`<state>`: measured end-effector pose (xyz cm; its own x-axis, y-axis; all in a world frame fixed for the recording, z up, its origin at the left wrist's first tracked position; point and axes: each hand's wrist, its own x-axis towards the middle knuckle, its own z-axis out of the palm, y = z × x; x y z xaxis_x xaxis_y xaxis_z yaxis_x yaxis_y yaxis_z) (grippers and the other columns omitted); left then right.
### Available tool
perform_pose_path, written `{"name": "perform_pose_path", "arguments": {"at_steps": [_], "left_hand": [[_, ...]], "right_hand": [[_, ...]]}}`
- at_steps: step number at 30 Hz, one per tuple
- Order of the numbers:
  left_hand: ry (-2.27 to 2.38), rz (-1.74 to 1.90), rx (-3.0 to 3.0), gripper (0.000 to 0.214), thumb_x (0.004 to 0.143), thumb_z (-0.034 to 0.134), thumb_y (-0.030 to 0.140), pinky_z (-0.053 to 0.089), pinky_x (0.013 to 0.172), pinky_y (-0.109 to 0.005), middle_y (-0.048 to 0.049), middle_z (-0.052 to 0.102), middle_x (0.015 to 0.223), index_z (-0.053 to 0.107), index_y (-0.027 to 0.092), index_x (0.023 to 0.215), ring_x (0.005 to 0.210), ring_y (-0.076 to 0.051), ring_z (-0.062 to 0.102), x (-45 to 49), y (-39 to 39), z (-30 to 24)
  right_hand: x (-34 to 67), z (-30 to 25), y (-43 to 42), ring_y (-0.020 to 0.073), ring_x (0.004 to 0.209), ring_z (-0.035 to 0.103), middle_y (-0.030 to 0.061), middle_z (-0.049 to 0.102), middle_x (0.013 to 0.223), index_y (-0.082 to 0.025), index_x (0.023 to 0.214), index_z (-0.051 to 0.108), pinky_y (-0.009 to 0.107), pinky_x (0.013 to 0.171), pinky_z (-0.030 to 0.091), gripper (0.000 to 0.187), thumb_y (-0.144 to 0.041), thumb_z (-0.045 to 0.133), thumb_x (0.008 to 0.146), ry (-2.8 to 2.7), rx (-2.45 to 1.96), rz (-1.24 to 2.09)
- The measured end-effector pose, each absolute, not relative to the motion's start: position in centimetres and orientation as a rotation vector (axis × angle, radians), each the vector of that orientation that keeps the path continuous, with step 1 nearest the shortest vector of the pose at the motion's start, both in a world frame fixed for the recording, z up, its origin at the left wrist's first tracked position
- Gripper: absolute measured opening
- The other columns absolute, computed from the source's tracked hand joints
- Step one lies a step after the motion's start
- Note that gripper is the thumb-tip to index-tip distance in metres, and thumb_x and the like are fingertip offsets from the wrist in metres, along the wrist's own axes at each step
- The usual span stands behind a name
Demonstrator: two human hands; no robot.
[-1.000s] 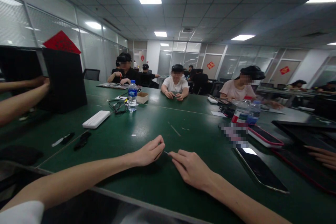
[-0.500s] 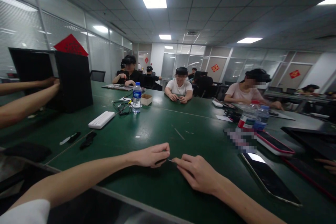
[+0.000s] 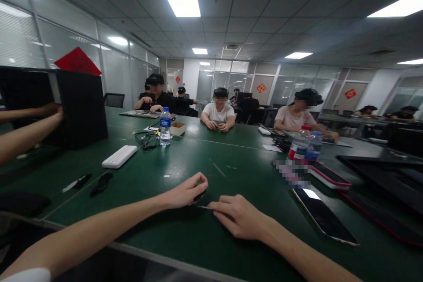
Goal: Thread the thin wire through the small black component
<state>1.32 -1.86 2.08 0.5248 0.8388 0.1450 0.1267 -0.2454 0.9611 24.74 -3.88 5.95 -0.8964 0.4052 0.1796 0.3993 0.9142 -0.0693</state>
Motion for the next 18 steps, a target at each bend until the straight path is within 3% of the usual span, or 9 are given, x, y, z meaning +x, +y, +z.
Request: {"name": "perform_pose_path", "arguments": {"at_steps": [11,18], "left_hand": [[0.78,0.927,1.737,0.039,0.091,0.057,0.053,0.038,0.051,-0.018,0.0032,0.05,0.082,0.05,0.017,0.106,0.059,-0.007,0.048,1.3,-1.1,1.4],[0.736,0.998,1.746,0.027,0.088,0.063,0.031,0.048,0.069,-0.027,-0.0069,0.063,0.101,0.052,0.016,0.108,0.079,-0.014,0.06,1.2,-0.5,0.9]], "right_hand": [[24.8,5.8,-3.6,0.014,0.074,0.06,0.0049,0.065,0.089,-0.02,0.115,0.067,0.024,0.067,0.043,0.029,-0.028,0.043,0.101,-2.897,-0.709,0.09],[24.8,5.8,-3.5,0.0143,0.075,0.061,0.0052,0.066,0.091,-0.02,0.115,0.067,0.024,0.067,0.043,0.029,-0.027,0.043,0.101,-2.884,-0.716,0.1]]}}
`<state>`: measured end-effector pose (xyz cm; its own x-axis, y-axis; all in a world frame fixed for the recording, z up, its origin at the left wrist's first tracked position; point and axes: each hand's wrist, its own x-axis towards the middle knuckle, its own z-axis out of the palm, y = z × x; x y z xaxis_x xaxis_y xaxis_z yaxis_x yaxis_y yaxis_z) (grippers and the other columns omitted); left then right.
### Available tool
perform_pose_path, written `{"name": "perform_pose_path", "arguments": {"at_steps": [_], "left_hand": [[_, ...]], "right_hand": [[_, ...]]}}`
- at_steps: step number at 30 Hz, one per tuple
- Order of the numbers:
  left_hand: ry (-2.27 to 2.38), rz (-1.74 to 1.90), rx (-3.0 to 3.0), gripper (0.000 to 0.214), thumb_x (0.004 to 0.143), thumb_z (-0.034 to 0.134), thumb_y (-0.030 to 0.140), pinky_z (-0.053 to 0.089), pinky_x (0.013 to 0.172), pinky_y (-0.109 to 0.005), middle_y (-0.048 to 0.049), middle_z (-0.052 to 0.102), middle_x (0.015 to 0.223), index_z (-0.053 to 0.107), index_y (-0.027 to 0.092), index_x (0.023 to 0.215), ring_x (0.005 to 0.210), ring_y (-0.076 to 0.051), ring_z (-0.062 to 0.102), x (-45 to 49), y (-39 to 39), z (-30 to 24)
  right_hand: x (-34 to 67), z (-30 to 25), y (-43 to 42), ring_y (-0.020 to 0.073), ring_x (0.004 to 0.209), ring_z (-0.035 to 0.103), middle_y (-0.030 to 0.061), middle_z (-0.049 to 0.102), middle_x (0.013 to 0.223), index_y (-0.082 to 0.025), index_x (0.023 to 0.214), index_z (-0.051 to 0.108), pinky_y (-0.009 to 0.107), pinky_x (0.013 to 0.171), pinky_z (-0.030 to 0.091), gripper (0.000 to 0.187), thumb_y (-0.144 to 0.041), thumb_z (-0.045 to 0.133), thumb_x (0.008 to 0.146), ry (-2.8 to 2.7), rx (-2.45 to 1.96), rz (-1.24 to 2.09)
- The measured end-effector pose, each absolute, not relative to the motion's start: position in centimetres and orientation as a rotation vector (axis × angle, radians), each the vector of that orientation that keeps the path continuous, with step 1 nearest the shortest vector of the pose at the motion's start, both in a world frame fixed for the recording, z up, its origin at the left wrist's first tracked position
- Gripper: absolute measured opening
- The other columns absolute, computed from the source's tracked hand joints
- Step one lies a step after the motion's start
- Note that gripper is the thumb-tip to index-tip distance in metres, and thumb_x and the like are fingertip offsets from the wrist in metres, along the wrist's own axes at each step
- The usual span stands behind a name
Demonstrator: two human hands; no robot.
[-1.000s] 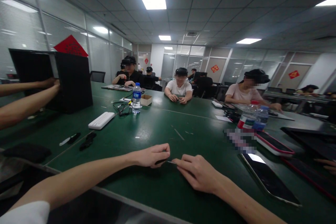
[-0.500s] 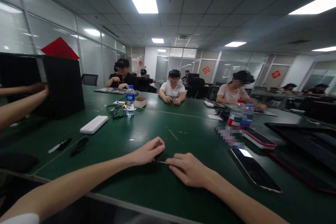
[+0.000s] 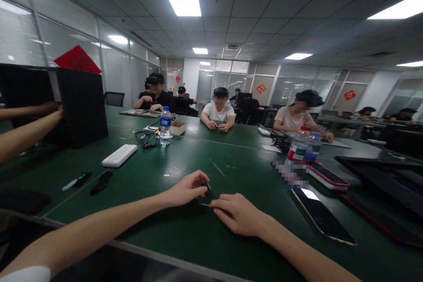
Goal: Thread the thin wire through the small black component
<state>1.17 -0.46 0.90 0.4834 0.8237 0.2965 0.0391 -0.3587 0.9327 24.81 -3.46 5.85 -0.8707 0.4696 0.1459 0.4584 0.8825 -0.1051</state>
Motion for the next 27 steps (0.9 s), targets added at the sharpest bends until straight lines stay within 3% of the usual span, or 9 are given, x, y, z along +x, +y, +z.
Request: {"name": "perform_pose_path", "arguments": {"at_steps": [4,8,16,27], "left_hand": [[0.754,1.027,1.733,0.025,0.081,0.062,0.015,0.048,0.076,-0.03,-0.0084,0.065,0.104,0.054,0.015,0.105,0.088,-0.017,0.062,1.3,-0.3,0.7],[0.778,1.015,1.787,0.028,0.078,0.06,0.011,0.048,0.077,-0.029,-0.0073,0.066,0.103,0.056,0.015,0.105,0.088,-0.017,0.062,1.2,-0.4,0.8],[0.935,0.985,1.919,0.021,0.08,0.065,0.021,0.047,0.069,-0.025,-0.0031,0.067,0.084,0.067,0.014,0.099,0.075,-0.015,0.061,1.0,-0.7,1.4],[0.918,1.085,1.708,0.032,0.075,0.078,0.036,0.052,0.078,-0.032,-0.0068,0.071,0.092,0.063,0.014,0.092,0.085,-0.02,0.068,0.7,0.0,1.0]], "right_hand": [[24.8,5.9,-3.6,0.0142,0.075,0.061,0.005,0.066,0.09,-0.02,0.114,0.068,0.024,0.068,0.043,0.028,-0.027,0.044,0.101,-2.894,-0.718,0.114],[24.8,5.8,-3.5,0.014,0.075,0.061,0.0048,0.066,0.091,-0.02,0.114,0.068,0.024,0.068,0.044,0.028,-0.028,0.044,0.101,-2.882,-0.712,0.108],[25.1,4.8,-2.5,0.0159,0.078,0.064,0.0074,0.068,0.095,-0.019,0.116,0.068,0.025,0.069,0.046,0.031,-0.028,0.042,0.1,-2.794,-0.784,-0.002],[25.1,4.8,-2.5,0.0155,0.076,0.064,0.0075,0.069,0.095,-0.018,0.112,0.069,0.025,0.069,0.047,0.032,-0.029,0.043,0.099,-2.737,-0.783,0.013]]}}
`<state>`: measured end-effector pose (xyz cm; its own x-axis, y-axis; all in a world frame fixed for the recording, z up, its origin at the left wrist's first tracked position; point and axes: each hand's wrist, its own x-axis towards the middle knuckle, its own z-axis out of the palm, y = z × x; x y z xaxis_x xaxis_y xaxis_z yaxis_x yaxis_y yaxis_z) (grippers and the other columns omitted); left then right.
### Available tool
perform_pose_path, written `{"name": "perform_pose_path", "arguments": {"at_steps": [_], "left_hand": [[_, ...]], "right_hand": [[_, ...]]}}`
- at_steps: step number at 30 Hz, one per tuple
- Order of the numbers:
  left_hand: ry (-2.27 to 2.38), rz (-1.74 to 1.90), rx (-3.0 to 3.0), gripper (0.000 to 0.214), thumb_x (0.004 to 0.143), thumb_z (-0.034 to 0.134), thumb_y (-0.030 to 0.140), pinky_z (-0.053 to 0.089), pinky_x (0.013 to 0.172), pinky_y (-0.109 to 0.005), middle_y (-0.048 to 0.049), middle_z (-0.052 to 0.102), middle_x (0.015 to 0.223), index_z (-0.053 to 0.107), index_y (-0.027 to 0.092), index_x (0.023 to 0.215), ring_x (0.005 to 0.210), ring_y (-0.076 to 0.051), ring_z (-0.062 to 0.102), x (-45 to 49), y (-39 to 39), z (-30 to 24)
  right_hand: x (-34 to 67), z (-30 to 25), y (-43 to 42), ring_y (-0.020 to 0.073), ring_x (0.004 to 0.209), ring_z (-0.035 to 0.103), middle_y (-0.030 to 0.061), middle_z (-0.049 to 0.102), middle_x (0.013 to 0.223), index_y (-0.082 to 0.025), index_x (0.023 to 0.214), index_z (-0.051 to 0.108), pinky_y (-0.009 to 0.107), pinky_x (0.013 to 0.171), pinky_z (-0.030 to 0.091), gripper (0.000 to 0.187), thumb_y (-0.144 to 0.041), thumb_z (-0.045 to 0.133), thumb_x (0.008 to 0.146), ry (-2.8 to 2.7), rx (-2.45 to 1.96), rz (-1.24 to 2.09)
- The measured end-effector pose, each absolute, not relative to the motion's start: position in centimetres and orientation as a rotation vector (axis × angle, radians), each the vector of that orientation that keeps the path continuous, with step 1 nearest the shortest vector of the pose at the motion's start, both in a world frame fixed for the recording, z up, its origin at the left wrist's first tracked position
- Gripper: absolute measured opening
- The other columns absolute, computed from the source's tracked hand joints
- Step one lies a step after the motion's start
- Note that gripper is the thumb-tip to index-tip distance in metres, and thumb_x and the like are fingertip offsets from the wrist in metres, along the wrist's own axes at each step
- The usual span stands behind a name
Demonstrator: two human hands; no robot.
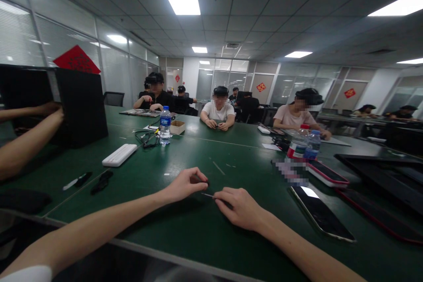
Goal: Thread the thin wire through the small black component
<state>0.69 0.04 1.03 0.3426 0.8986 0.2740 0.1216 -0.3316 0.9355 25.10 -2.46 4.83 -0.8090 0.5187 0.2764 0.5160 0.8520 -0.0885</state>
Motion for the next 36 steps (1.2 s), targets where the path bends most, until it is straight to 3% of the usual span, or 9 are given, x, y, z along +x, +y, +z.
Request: {"name": "perform_pose_path", "arguments": {"at_steps": [15,25,31,36], "left_hand": [[0.83,1.048,1.755,0.02,0.08,0.059,0.017,0.052,0.071,-0.028,-0.0047,0.065,0.093,0.064,0.014,0.1,0.079,-0.016,0.066,0.81,0.04,1.04],[0.75,1.025,1.73,0.033,0.088,0.065,0.035,0.053,0.079,-0.033,-0.0083,0.068,0.1,0.065,0.013,0.113,0.085,-0.019,0.068,0.96,-0.56,1.44],[0.838,1.01,1.769,0.047,0.076,0.078,0.027,0.051,0.095,-0.038,-0.0106,0.069,0.116,0.066,0.014,0.12,0.102,-0.022,0.066,0.91,-0.57,1.46],[0.926,0.999,1.869,0.043,0.08,0.069,0.023,0.052,0.095,-0.037,-0.0112,0.071,0.116,0.067,0.013,0.122,0.102,-0.023,0.067,0.9,-0.3,1.02]], "right_hand": [[25.43,4.47,-1.75,0.0156,0.075,0.064,0.0065,0.069,0.09,-0.018,0.108,0.07,0.026,0.069,0.046,0.029,-0.028,0.044,0.099,-2.681,-0.829,-0.066],[25.47,4.81,-1.53,0.017,0.078,0.065,0.0066,0.071,0.092,-0.017,0.107,0.07,0.028,0.073,0.049,0.031,-0.03,0.043,0.099,-2.591,-0.999,-0.031],[25.5,4.97,-1.63,0.0178,0.08,0.066,0.0073,0.071,0.094,-0.018,0.108,0.071,0.029,0.074,0.049,0.034,-0.032,0.041,0.1,-2.589,-1.065,-0.011],[25.39,4.94,-1.8,0.0175,0.078,0.065,0.0069,0.071,0.092,-0.019,0.107,0.072,0.028,0.073,0.049,0.035,-0.033,0.04,0.101,-2.614,-1.111,0.001]]}}
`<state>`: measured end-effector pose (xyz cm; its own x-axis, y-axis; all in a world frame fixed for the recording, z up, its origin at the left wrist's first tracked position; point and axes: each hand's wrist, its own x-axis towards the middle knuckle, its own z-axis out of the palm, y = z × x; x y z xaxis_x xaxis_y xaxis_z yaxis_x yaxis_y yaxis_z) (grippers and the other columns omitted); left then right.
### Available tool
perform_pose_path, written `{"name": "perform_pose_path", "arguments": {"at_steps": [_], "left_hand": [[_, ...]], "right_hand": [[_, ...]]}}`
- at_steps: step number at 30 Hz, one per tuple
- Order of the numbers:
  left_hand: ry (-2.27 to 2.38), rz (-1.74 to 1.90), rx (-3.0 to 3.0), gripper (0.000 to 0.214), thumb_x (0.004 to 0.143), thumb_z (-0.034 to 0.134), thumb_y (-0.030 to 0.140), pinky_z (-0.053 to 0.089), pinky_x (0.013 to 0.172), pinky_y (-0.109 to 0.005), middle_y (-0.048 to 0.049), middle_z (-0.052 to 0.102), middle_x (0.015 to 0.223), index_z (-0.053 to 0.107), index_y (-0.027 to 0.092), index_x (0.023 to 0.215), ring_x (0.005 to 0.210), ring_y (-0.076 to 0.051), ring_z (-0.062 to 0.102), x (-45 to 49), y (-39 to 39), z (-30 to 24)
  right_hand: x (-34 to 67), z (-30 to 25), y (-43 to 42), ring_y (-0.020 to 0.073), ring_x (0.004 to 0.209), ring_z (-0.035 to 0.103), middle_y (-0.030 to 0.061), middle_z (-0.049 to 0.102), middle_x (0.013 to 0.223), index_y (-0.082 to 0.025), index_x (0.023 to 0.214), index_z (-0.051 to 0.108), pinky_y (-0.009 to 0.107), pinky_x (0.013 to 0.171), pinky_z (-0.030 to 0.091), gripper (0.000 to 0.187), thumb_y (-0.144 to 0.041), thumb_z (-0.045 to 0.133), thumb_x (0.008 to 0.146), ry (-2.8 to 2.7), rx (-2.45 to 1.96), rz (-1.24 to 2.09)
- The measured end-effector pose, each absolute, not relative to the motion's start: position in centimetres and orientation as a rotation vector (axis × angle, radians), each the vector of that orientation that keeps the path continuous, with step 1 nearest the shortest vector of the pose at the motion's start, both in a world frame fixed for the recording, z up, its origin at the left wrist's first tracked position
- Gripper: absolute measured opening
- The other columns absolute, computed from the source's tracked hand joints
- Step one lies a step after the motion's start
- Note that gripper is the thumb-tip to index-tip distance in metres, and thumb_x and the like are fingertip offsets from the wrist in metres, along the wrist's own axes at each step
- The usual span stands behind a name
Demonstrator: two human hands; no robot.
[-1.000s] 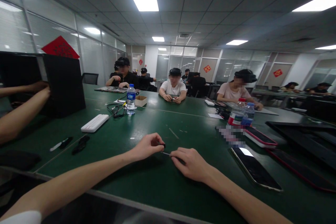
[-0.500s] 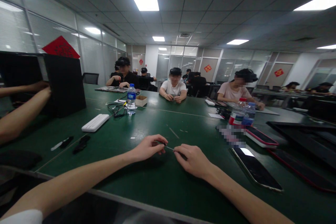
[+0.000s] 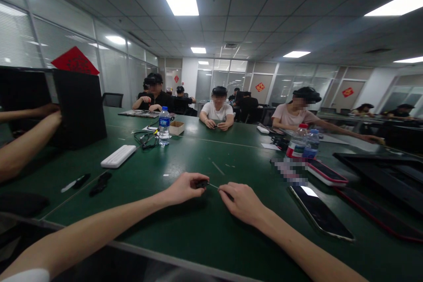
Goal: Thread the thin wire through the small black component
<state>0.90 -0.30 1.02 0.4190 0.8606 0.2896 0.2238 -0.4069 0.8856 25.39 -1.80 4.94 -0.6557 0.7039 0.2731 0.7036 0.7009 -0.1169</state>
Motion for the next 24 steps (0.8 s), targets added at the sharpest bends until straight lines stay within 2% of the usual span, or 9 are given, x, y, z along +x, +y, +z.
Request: {"name": "perform_pose_path", "arguments": {"at_steps": [7,14,17,21,24], "left_hand": [[1.053,0.98,2.194,0.036,0.083,0.064,0.021,0.053,0.086,-0.03,-0.0057,0.074,0.108,0.069,0.018,0.119,0.094,-0.02,0.068,0.6,-0.7,1.5],[1.047,0.96,2.384,0.03,0.089,0.065,0.029,0.052,0.09,-0.031,-0.0069,0.073,0.113,0.07,0.02,0.117,0.101,-0.021,0.068,0.3,-0.4,0.9],[1.003,0.97,2.447,0.029,0.091,0.063,0.03,0.052,0.09,-0.03,-0.0069,0.073,0.112,0.07,0.021,0.118,0.098,-0.02,0.069,0.0,0.0,0.7],[1.022,0.979,2.483,0.03,0.092,0.062,0.031,0.053,0.083,-0.028,-0.0061,0.073,0.111,0.07,0.024,0.12,0.09,-0.019,0.069,-0.4,0.3,0.8],[1.089,0.991,2.459,0.032,0.091,0.063,0.03,0.052,0.078,-0.028,-0.0052,0.075,0.106,0.069,0.025,0.122,0.085,-0.019,0.07,-0.6,0.5,0.8]], "right_hand": [[25.2,4.8,-1.9,0.0175,0.076,0.065,0.0067,0.071,0.089,-0.02,0.104,0.072,0.028,0.071,0.048,0.035,-0.033,0.04,0.101,-2.649,-1.14,-0.004],[25.2,4.6,-1.8,0.0183,0.078,0.065,0.0071,0.07,0.09,-0.019,0.104,0.071,0.03,0.074,0.048,0.035,-0.033,0.039,0.101,-2.688,-1.138,0.061],[25.1,4.5,-1.8,0.0187,0.081,0.064,0.0078,0.068,0.094,-0.019,0.107,0.07,0.03,0.075,0.049,0.032,-0.033,0.043,0.1,-2.673,-1.125,0.097],[25.2,4.7,-1.8,0.0204,0.088,0.064,0.0094,0.065,0.107,-0.018,0.12,0.063,0.032,0.078,0.051,0.032,-0.034,0.053,0.094,-2.636,-1.13,0.194],[25.2,4.9,-2.0,0.0206,0.094,0.063,0.0103,0.061,0.115,-0.017,0.124,0.058,0.033,0.083,0.051,0.035,-0.025,0.055,0.09,-2.598,-1.105,0.252]]}}
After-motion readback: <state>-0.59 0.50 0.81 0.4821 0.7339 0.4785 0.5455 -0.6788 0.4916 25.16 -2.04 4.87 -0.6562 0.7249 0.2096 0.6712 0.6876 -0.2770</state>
